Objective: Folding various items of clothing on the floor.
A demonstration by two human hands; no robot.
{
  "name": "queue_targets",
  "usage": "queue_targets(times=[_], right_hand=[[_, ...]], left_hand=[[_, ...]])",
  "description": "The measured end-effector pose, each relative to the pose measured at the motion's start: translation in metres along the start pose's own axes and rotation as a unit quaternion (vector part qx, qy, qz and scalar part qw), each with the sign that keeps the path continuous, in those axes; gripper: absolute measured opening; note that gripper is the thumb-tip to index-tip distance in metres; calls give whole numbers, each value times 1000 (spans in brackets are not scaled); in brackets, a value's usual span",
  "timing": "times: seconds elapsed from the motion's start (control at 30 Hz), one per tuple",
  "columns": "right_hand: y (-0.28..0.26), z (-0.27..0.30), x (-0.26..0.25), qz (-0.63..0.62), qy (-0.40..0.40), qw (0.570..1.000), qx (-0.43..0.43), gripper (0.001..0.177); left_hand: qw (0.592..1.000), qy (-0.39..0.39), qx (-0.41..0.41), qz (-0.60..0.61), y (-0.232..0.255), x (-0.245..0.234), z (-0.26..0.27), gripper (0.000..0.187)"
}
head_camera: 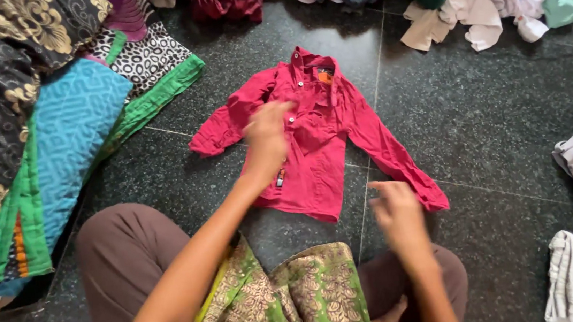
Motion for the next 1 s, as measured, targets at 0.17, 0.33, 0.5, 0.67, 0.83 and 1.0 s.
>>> queue_targets(times=[0.17,0.33,0.5,0.67,0.83,1.0], right_hand=[[-51,11,87,46,-9,987,-154,48],[-35,10,72,43,43,993,-100,17],[-11,23,42,18,101,991,-82,14],[-54,34,9,137,168,965,-145,4],[10,37,78,264,-19,958,-114,6],[-9,38,59,105,27,992,-70,28]], left_hand=[[970,-146,-192,38,-94,-33,94,67],[959,-246,-134,-39,-74,-8,115,68],[945,-157,-285,-15,-89,-21,105,20],[981,-30,-175,-77,-61,-83,92,22],[943,-244,-111,-197,-95,-14,165,35],[944,-239,-61,-218,-33,-39,130,34]])
Point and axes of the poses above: each hand's wrist, its own z-axis away from the middle knuckle, its own x-axis out of the palm, y = z × x, the point moved 10 cm from there along -z, towards the middle knuckle, and after that the axes turned 1 degree about x, right-handed, at the moved point
